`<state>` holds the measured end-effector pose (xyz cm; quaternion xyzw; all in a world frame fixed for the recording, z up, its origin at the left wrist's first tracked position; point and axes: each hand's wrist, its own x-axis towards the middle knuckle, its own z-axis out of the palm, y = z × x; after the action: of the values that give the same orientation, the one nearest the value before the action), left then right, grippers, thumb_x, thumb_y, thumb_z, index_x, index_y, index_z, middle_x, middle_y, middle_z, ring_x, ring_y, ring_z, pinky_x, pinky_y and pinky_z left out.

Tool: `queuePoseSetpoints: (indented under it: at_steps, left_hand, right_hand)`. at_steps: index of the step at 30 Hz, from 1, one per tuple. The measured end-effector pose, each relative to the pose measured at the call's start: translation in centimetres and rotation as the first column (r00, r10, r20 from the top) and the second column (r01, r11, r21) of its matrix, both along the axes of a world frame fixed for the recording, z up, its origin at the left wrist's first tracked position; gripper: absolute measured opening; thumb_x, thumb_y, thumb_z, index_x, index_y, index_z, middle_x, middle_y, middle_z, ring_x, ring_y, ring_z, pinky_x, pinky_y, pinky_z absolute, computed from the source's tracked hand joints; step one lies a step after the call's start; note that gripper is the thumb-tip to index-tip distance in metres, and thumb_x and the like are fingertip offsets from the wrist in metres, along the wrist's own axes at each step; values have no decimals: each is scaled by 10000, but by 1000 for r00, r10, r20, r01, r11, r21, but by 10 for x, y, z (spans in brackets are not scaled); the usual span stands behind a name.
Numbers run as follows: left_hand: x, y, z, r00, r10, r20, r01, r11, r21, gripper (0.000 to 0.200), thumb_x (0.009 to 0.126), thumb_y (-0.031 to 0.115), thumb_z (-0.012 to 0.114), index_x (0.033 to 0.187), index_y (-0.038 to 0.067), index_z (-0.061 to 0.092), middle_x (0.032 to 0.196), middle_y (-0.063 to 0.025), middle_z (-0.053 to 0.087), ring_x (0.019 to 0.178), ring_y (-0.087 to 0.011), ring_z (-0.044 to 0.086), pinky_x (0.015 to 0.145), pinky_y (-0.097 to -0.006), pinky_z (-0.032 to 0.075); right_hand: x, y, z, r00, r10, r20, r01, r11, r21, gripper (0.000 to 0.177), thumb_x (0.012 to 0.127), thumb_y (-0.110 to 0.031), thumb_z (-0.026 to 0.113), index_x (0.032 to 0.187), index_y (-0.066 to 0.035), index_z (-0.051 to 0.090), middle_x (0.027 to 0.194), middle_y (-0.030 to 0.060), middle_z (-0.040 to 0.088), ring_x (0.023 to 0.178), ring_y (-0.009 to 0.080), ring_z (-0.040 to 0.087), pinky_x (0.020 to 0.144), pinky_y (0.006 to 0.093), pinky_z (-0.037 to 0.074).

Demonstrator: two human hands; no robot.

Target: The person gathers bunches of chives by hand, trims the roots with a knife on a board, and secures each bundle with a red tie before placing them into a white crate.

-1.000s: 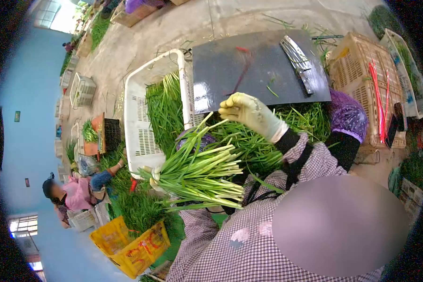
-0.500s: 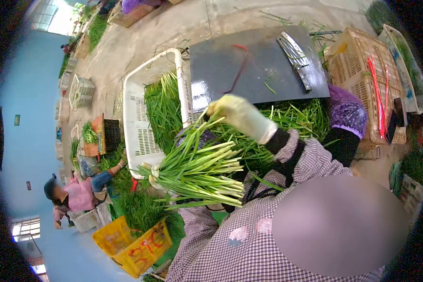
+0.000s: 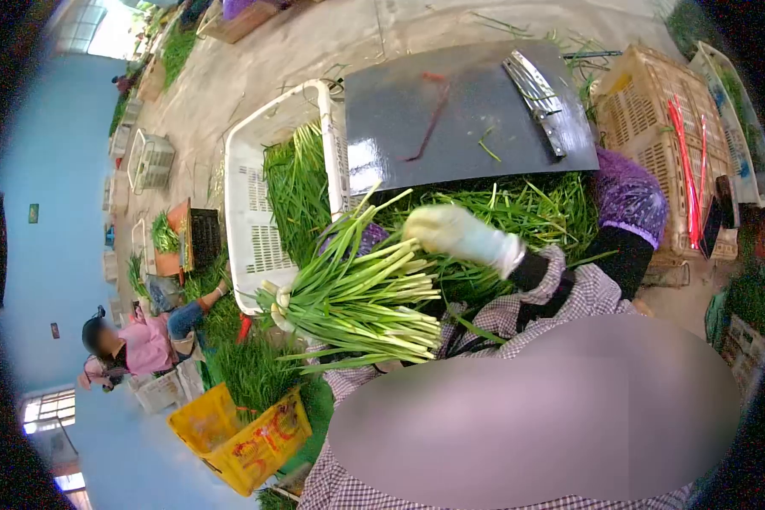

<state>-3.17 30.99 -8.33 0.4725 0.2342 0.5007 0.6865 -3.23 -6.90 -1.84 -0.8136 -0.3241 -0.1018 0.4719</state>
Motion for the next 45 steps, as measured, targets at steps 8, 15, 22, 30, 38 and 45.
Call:
queuePoseSetpoints:
  at_steps: [8,15,22,30,38,45]
  left_hand:
    - [-18,2,36,507,-496,705,841,464,-278,513,1092,243,477,1552,16,496,943,-3,645,988,-152,637,1021,-346,565]
    - [-18,-30,94,589,-513,624,768,594,-237,555,1068,267,452,1586,69,467,939,26,612,1018,-165,635,1011,-386,567]
    - [-14,-1,73,500,-653,569,864,422,-274,509,1048,268,503,1538,133,541,879,21,669,937,-220,674,943,-485,602]
    - [-13,-3,72,304,-610,732,953,187,-239,275,1059,279,510,1219,112,658,884,12,636,913,-190,662,1021,-519,561]
    - [-5,-54,89,993,-104,57,112,981,-162,301,1063,303,507,1250,119,654,923,28,632,901,-180,644,975,-558,572]
    - [-22,-52,134,553,-638,536,811,560,-171,526,1019,244,580,1508,55,534,832,41,608,1016,-215,650,1055,-450,557]
  right_hand:
    - [-38,-68,49,655,-10,-756,121,988,92,261,1035,-260,684,1191,-60,746,1076,45,737,918,128,675,831,271,566]
    - [-42,39,35,621,366,-693,229,761,607,448,1014,-266,719,1373,-6,654,1250,99,741,1158,189,665,1034,332,520]
    - [-49,32,52,411,380,-829,603,569,559,291,1036,-225,624,1242,-35,700,1149,32,732,984,129,688,884,291,568]
    - [-54,-69,23,696,143,-703,680,183,710,235,1036,-233,586,1113,-37,688,1075,84,718,872,172,644,915,358,544]
    - [-69,-32,92,721,-44,-691,428,813,395,229,1027,-208,617,1166,-28,655,952,46,678,751,99,592,678,267,526]
    - [-19,63,25,799,-135,-586,281,946,165,427,996,-414,688,1153,-17,701,991,199,744,883,340,725,800,390,568]
